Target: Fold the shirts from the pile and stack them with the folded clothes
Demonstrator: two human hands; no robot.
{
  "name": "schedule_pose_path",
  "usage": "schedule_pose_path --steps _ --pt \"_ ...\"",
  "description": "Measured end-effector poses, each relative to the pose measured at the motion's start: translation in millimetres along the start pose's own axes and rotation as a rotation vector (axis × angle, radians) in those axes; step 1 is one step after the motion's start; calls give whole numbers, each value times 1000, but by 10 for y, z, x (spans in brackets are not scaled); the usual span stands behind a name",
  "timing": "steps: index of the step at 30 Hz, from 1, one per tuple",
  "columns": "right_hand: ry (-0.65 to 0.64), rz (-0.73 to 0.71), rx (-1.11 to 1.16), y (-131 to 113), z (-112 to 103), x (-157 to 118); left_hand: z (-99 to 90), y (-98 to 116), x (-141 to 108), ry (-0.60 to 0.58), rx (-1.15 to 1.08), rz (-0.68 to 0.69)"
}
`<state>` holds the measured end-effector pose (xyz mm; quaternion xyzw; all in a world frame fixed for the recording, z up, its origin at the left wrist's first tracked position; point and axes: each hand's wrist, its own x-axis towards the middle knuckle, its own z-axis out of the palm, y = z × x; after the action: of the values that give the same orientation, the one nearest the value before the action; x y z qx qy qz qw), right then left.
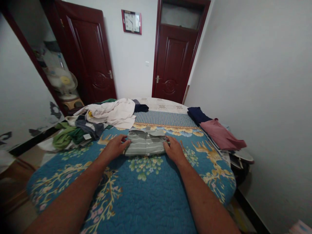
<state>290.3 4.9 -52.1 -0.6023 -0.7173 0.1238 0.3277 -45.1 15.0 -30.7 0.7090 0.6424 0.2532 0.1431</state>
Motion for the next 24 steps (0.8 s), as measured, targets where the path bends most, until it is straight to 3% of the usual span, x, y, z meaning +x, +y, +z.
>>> schedule_pose_path --steps 6,13,18,24 --pt "-10 184 -165 -119 146 15 28 129 -58 -82 76 -134" --pt "13 212 -308 -267 340 79 244 301 -125 80 104 -139" --pt "21 221 -280 -176 294 119 278 193 -41 169 78 -106" --pt "-14 245 -361 -114 254 93 205 27 -23 141 129 -142"
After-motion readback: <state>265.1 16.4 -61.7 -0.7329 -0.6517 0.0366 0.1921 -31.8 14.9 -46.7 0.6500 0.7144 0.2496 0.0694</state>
